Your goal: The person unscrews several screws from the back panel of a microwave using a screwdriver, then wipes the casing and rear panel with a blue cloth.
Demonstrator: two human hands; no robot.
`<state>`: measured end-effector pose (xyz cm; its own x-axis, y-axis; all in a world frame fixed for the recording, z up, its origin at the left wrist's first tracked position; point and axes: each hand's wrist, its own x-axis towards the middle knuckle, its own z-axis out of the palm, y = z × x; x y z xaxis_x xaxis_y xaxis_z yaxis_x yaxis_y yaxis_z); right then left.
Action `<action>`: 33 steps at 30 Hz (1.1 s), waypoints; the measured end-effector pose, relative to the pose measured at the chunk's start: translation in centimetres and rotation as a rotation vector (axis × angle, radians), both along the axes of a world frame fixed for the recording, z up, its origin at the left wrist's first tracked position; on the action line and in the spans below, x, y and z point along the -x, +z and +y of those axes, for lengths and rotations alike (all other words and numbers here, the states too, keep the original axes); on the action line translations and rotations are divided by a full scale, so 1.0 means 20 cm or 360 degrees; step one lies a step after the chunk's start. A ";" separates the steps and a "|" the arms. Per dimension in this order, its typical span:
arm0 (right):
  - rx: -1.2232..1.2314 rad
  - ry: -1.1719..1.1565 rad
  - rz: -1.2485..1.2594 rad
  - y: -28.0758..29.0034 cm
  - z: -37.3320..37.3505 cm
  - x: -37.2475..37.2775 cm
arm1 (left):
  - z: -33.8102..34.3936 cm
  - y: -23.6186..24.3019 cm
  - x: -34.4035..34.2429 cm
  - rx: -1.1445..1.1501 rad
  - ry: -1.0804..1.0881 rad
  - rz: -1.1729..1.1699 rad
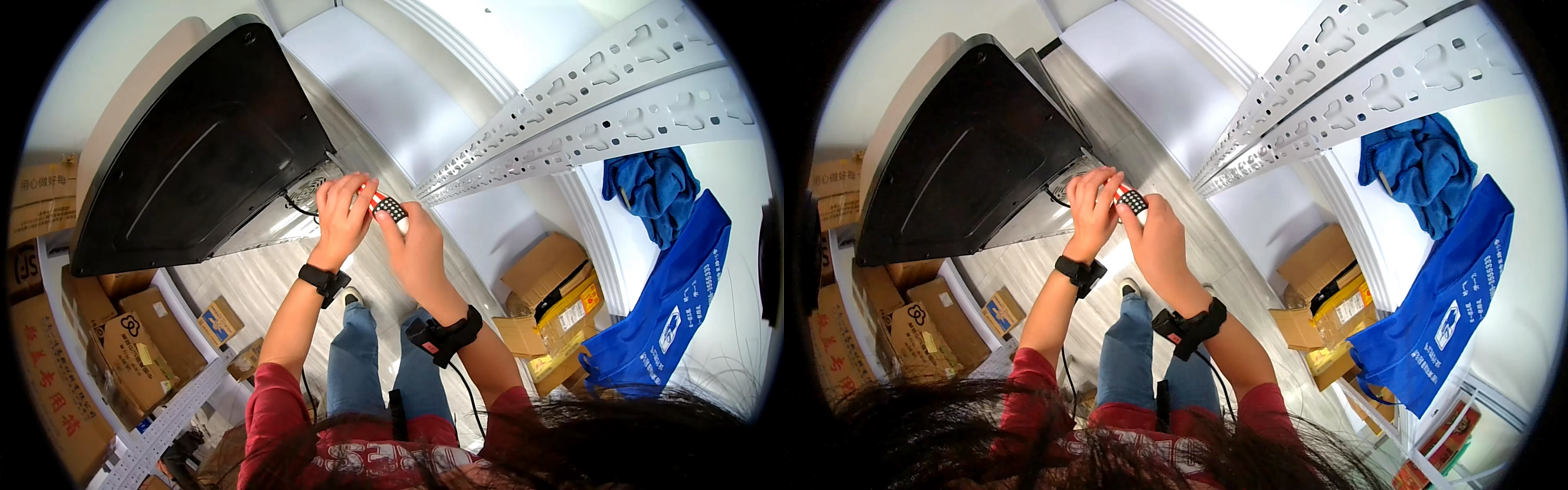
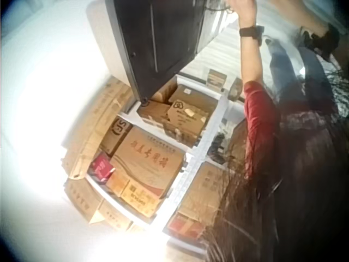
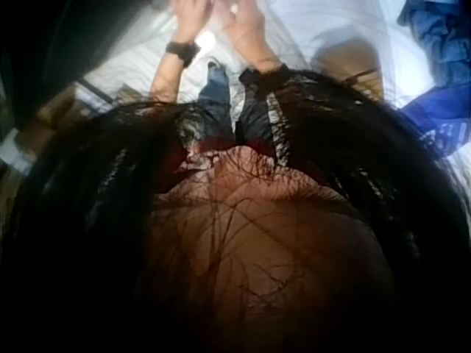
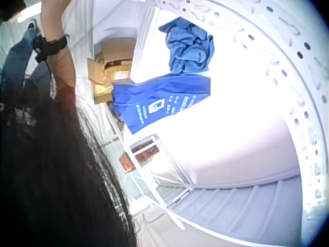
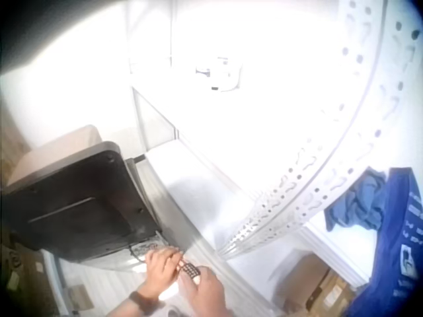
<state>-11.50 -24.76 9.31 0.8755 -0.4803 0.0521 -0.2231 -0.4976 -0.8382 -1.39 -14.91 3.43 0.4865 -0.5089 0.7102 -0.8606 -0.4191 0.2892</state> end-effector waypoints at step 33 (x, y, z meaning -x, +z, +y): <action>-0.0108 -0.0005 0.0151 -0.03 0.02 -0.01 | 0.01 0.01 0.01 -0.0084 -0.0005 0.0108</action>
<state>-11.30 -24.28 8.76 0.8735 -0.4827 -0.0639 -0.3047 -0.4393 -0.8451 -1.53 -14.67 3.67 0.5311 -0.5462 0.6477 -0.8410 -0.4329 0.3245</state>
